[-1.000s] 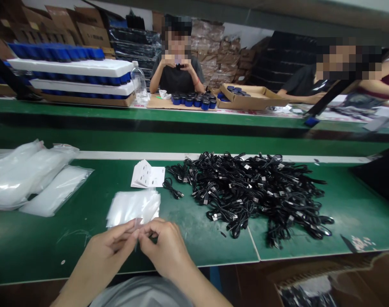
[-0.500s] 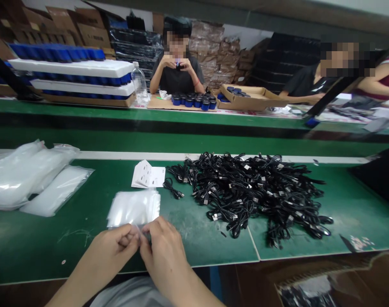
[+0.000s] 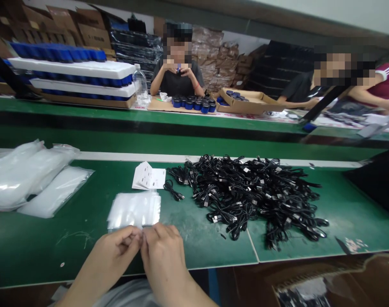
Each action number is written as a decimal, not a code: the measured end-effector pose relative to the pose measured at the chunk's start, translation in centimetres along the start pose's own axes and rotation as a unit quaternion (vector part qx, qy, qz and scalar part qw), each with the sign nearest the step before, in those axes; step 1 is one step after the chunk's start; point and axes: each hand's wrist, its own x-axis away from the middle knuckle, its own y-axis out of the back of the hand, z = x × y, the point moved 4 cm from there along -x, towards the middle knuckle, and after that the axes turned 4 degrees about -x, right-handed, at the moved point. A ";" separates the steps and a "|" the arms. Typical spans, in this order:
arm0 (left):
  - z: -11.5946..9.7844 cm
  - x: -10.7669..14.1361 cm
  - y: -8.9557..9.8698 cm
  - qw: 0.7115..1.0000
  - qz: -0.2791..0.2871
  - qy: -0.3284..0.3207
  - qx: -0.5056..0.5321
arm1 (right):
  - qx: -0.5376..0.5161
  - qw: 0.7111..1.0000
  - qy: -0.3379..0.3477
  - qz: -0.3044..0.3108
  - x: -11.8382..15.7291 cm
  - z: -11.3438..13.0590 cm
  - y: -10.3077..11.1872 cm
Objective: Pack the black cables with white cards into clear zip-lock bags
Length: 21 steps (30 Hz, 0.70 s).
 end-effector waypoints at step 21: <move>1.8 0.4 -1.7 1.000 0.008 0.002 -0.003 | -0.013 0.999 0.022 -0.029 -0.3 0.4 -0.3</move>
